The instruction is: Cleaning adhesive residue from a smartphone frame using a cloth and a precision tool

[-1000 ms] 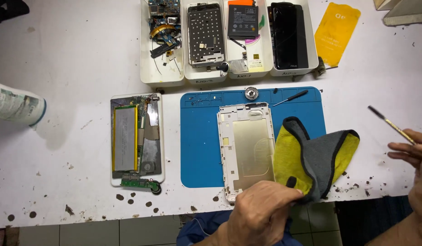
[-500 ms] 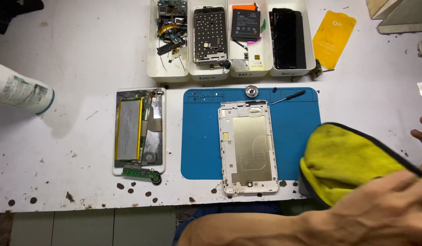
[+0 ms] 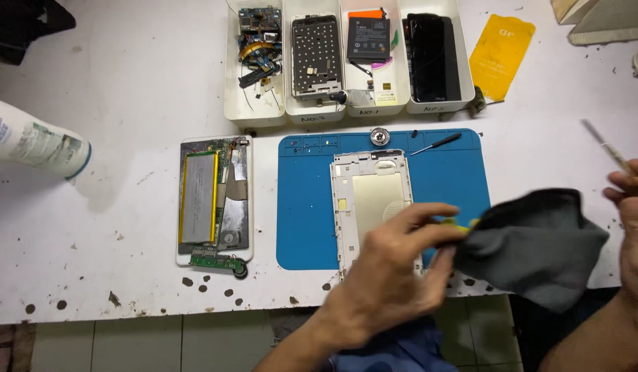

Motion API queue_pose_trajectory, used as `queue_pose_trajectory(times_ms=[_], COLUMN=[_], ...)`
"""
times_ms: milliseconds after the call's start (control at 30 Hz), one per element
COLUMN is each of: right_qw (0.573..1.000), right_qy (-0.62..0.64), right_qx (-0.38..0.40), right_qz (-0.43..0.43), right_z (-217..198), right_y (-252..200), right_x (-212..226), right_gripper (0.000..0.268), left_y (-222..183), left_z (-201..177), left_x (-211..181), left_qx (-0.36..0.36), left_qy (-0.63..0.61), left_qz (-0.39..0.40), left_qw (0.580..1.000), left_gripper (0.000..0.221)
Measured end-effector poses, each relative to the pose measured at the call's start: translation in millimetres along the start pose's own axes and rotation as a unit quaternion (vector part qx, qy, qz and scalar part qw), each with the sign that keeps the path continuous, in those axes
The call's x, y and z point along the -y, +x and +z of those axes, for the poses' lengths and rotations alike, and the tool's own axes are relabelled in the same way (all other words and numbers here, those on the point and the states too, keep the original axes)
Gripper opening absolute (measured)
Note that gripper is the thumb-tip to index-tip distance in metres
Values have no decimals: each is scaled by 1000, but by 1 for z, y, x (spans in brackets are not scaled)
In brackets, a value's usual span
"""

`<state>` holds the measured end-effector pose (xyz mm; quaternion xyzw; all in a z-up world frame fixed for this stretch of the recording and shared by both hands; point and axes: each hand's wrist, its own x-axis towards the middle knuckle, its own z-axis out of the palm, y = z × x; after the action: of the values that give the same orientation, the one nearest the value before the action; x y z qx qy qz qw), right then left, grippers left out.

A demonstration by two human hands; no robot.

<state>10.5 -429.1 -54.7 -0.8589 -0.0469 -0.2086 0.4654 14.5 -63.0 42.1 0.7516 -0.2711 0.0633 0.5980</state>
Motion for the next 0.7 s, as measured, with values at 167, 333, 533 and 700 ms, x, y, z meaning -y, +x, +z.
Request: queue_pose_trajectory(times_ms=[167, 333, 533, 700], right_qw=[985, 985, 985, 979], right_qy=[156, 146, 121, 66], right_qx=[-33, 64, 122, 178], right_qz=[58, 64, -19, -75], right_z=[65, 107, 127, 143], right_y=[-19, -13, -1, 12], right_x=[98, 159, 174, 179], right_gripper=[20, 15, 13, 14], left_y=[-19, -33, -32, -31], left_z=[-28, -40, -48, -49], left_x=[19, 38, 38, 47], left_qx=[-65, -95, -95, -121], left_qy=[30, 53, 42, 101], left_qz=[-100, -177, -223, -175], left_qw=[992, 978, 969, 972], left_gripper=[12, 20, 32, 37])
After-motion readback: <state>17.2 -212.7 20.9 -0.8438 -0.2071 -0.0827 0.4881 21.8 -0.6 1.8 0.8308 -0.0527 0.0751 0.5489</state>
